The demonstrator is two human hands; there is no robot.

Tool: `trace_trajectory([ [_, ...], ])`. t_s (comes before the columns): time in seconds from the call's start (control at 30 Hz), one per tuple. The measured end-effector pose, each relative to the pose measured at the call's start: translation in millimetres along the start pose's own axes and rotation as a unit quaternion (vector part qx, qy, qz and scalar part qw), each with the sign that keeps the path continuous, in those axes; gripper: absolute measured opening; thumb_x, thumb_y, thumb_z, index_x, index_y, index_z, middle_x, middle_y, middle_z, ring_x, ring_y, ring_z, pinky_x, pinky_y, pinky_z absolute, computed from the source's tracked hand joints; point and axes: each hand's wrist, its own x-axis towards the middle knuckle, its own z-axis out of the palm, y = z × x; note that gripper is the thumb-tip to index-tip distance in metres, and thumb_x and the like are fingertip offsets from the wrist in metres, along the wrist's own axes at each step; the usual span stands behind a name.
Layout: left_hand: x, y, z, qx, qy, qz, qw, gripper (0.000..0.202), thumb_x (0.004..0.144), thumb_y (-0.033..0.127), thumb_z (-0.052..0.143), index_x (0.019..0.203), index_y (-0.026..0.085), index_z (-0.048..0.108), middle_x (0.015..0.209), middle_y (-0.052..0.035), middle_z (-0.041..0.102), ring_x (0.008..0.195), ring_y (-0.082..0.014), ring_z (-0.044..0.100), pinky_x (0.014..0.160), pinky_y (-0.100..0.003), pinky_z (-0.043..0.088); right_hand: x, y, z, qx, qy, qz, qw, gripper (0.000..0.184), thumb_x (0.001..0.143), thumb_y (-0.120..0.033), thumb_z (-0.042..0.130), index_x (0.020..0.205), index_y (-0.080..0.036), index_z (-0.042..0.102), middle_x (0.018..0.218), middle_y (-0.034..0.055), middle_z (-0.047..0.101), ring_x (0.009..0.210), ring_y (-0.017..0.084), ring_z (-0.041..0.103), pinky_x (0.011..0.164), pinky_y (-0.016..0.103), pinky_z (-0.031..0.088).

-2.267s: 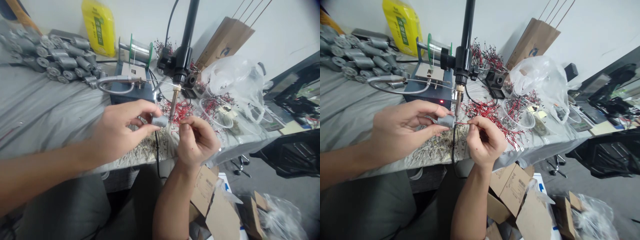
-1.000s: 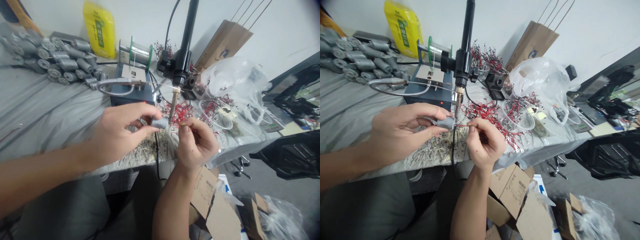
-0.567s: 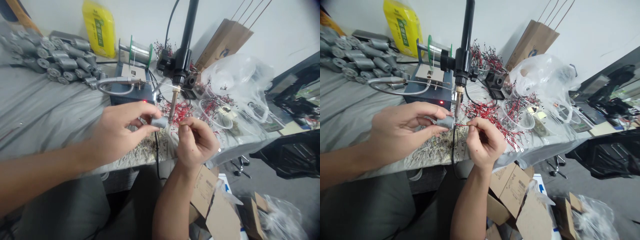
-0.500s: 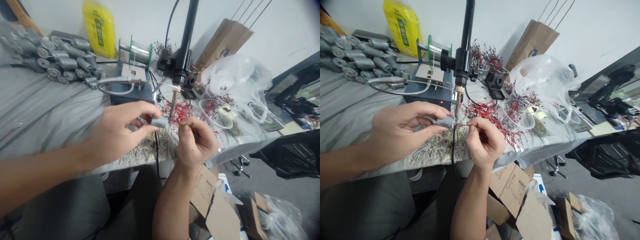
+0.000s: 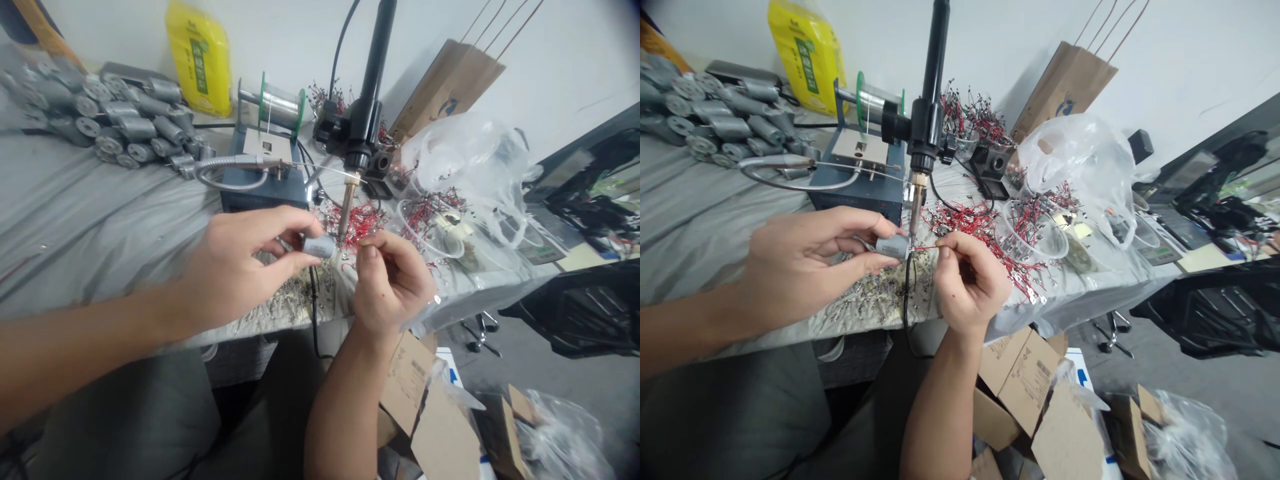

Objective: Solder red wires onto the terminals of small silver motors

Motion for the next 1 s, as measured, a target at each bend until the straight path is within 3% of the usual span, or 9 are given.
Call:
trace_trajectory([
  [0.47, 3, 0, 0.4, -0.013, -0.012, -0.009, 1.0, 0.017, 0.092, 0.037, 0.085, 0.104, 0.029, 0.077, 0.088, 0.0068, 0.078, 0.075, -0.0133, 0.075, 0.078, -0.022, 0.065, 1, -4, 0, -0.02, -0.013, 0.013, 1.0, 0.01, 0.098, -0.019, 0.065, 0.092, -0.022, 0.071, 0.074, -0.0035, 0.06, 0.057, 0.009, 0.047, 0.05, 0.025, 0.039],
  [0.8, 5, 2, -0.4, -0.052, -0.037, -0.076, 0.995, 0.013, 0.087, 0.033, 0.082, 0.097, 0.025, 0.076, 0.083, 0.0045, 0.076, 0.074, -0.0135, 0.072, 0.072, -0.019, 0.061, 2, -3, -7, -0.031, -0.058, 0.029, 0.997, 0.01, 0.1, -0.021, 0.064, 0.094, -0.022, 0.072, 0.077, -0.0035, 0.061, 0.061, 0.009, 0.048, 0.054, 0.024, 0.041],
  [1.0, 4, -3, -3.0, -0.044, -0.025, -0.114, 0.992, 0.026, 0.084, 0.045, 0.08, 0.102, 0.027, 0.079, 0.093, 0.0004, 0.081, 0.08, -0.0207, 0.076, 0.081, -0.029, 0.066, 2, -11, -11, -0.037, -0.095, 0.057, 0.993, 0.011, 0.1, -0.019, 0.065, 0.093, -0.022, 0.073, 0.083, -0.0015, 0.068, 0.069, 0.01, 0.057, 0.058, 0.024, 0.044],
])
